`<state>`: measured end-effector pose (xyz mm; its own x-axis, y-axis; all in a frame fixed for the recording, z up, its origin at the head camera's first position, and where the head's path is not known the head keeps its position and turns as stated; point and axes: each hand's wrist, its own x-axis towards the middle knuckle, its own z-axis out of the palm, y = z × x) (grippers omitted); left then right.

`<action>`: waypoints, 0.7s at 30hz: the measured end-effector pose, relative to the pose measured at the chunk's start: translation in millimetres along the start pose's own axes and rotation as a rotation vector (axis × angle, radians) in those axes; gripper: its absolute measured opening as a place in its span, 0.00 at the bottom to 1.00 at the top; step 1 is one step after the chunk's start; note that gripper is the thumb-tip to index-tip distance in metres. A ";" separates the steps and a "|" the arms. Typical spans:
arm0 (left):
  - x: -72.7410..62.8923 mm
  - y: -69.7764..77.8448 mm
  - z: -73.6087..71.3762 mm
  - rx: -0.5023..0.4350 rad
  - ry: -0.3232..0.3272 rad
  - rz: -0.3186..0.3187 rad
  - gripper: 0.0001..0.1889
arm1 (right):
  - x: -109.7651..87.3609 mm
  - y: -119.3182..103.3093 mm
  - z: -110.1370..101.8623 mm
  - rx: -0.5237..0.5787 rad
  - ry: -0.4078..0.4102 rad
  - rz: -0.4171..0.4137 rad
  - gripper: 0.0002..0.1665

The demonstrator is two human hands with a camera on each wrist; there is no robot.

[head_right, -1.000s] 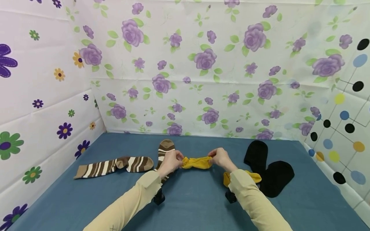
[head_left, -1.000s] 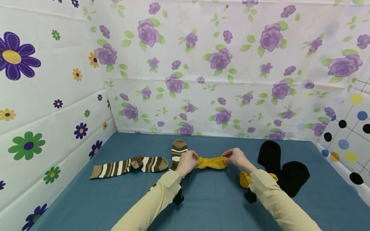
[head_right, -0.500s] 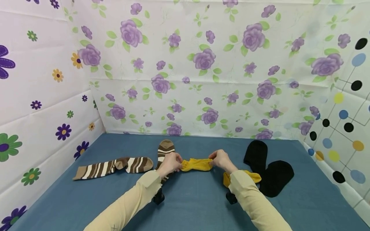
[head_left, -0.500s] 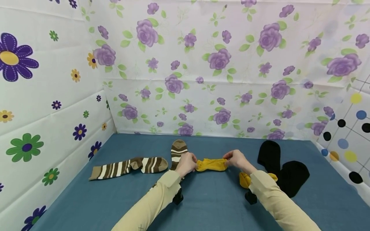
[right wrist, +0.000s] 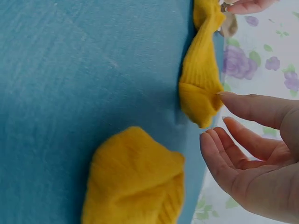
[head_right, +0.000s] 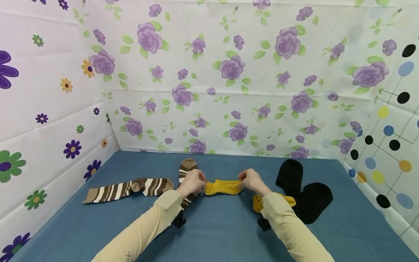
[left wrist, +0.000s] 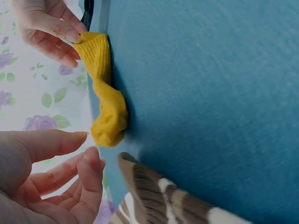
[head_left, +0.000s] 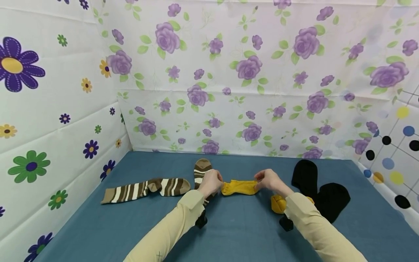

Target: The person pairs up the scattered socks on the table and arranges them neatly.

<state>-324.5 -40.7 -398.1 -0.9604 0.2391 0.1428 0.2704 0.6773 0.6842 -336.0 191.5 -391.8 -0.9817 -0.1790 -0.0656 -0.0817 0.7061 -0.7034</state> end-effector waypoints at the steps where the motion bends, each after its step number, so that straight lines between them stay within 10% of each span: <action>1: 0.4 1.2 -0.7 0.014 0.011 0.015 0.02 | -0.6 -0.6 -1.6 -0.004 0.001 -0.007 0.23; 21: -1.3 33.7 2.4 -0.007 -0.029 0.059 0.02 | -13.5 8.5 -32.8 -0.024 0.033 -0.020 0.22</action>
<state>-313.9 -16.5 -376.9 -0.9405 0.2983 0.1625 0.3258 0.6567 0.6801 -329.2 222.4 -373.6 -0.9849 -0.1708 -0.0280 -0.1051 0.7187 -0.6873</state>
